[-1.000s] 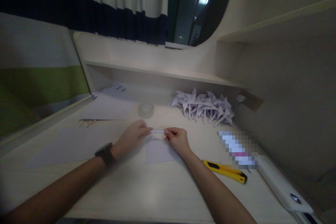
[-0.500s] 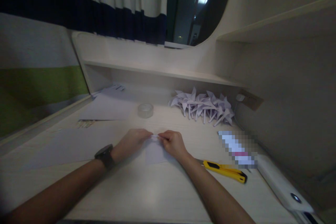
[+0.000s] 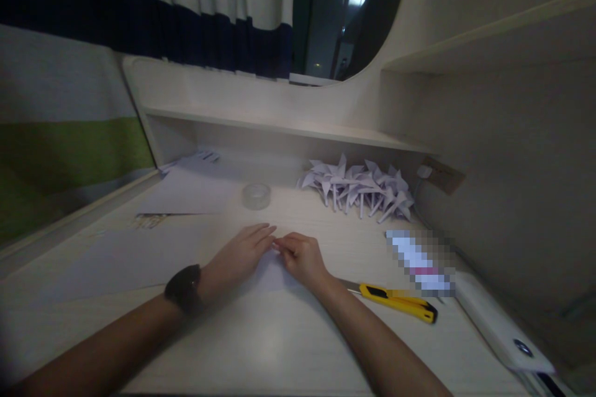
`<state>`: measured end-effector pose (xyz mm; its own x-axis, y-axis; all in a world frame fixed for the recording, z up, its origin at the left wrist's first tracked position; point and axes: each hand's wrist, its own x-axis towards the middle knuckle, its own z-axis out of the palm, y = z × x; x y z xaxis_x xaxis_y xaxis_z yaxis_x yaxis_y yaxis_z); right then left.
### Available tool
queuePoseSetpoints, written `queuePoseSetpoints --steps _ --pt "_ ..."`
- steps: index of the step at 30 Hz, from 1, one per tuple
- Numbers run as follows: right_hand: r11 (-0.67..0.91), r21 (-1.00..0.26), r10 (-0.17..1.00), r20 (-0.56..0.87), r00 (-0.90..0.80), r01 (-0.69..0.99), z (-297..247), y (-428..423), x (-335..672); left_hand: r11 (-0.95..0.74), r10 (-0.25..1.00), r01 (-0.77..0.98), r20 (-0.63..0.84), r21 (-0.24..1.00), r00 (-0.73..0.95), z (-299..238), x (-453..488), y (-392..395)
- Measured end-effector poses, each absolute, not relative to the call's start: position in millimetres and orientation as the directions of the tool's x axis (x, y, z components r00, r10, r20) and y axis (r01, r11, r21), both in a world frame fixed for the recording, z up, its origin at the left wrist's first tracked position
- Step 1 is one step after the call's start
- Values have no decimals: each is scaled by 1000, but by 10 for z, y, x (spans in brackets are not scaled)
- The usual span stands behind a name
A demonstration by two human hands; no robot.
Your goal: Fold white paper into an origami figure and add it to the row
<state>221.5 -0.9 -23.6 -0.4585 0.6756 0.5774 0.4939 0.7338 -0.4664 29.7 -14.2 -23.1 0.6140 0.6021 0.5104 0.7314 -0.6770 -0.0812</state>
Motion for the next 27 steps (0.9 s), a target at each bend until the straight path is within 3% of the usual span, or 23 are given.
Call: queuePoseSetpoints --steps 7,17,22,27 --pt "752 -463 656 600 -458 470 -218 -64 2194 -591 718 793 350 -149 601 -107 382 -251" --pt "680 -547 715 643 -274 488 -174 -68 2131 -475 713 826 417 -303 563 75 373 -264" --pt "581 -585 741 668 -71 566 -192 71 2266 -226 805 959 521 -170 283 411 309 269" --pt "547 -442 752 632 -186 710 -279 166 2360 -120 941 993 316 -15 119 666 363 1013"
